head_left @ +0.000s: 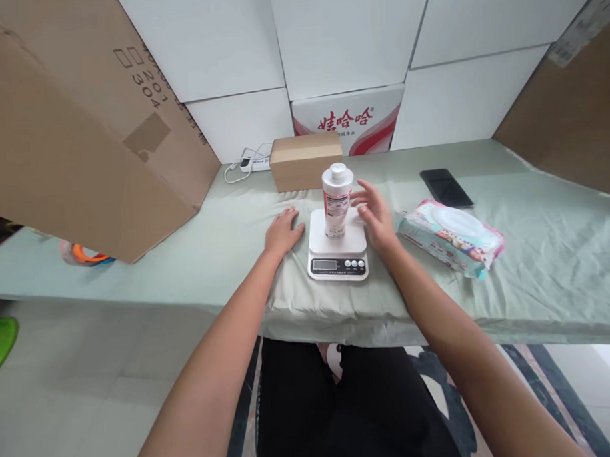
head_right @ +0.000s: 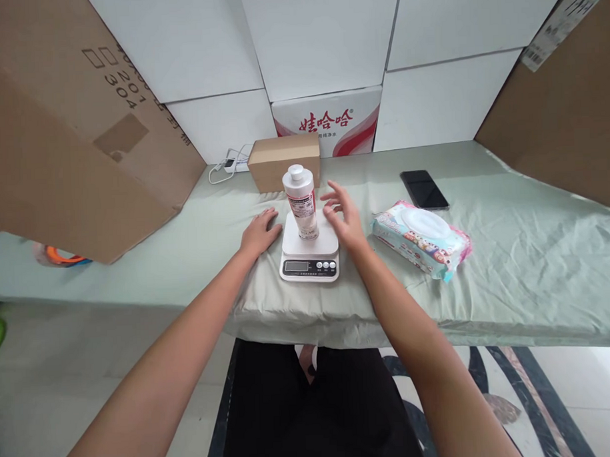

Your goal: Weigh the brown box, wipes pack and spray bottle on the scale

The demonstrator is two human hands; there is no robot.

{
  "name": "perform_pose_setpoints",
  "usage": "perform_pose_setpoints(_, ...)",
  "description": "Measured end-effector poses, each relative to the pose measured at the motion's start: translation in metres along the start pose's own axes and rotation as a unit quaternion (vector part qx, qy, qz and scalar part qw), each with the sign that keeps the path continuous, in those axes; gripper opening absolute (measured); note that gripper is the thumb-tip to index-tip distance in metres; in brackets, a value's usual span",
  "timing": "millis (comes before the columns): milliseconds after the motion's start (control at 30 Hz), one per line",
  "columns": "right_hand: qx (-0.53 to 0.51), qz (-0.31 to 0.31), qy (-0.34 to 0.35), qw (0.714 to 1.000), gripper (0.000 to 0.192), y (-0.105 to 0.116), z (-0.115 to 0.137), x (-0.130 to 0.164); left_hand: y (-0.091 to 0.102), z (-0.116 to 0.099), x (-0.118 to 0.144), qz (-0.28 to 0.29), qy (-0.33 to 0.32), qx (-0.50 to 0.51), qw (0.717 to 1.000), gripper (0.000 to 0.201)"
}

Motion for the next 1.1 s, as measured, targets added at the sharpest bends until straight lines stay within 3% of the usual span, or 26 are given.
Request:
perform_pose_setpoints(167,-0.032,-0.166,-0.053,0.984,0.054,0.041,-0.024,-0.006,-0.001,0.001,0.001,0.002,0.003,-0.006,1.0,0.054)
perform_pose_setpoints(267,-0.032,-0.193,-0.093,0.976,0.049,0.042,-0.034,-0.006,0.001,-0.001,0.0,-0.008,0.0,-0.011,1.0,0.053)
perform_pose_setpoints(367,-0.03,-0.162,-0.105,0.981,0.05,0.029,-0.036,-0.004,0.009,-0.001,-0.006,-0.032,0.03,-0.035,0.998,0.046)
perform_pose_setpoints(500,-0.035,-0.107,-0.07,0.991,0.05,0.015,-0.025,-0.002,0.025,0.004,-0.024,-0.093,0.068,-0.048,0.992,0.028)
perform_pose_setpoints(600,-0.052,-0.086,-0.02,0.995,0.052,0.011,-0.016,0.0,0.038,0.012,-0.035,-0.182,0.07,0.073,0.978,0.027)
perform_pose_setpoints(700,-0.068,-0.045,0.043,0.996,0.049,0.004,-0.006,0.002,0.041,0.025,-0.039,-0.235,0.067,0.246,0.938,0.024)
perform_pose_setpoints(767,-0.049,-0.007,0.086,0.995,0.051,-0.003,0.003,0.005,0.04,0.032,-0.039,-0.25,0.072,0.302,0.917,0.024)
perform_pose_setpoints(900,-0.006,0.022,0.153,0.988,0.048,-0.011,0.022,0.012,0.035,0.035,-0.041,-0.238,0.076,0.328,0.911,0.023)
perform_pose_setpoints(1100,0.043,0.015,0.093,0.995,0.053,-0.021,0.034,0.012,0.035,0.035,-0.043,-0.251,0.077,0.319,0.911,0.023)
Point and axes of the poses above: each hand's wrist, its own x-axis away from the middle knuckle, its own y-axis out of the back of the hand, z = x × y, the point moved 9 cm from there along -x, towards the middle knuckle, and after that the axes turned 9 degrees about -z, right-handed, at the moved point
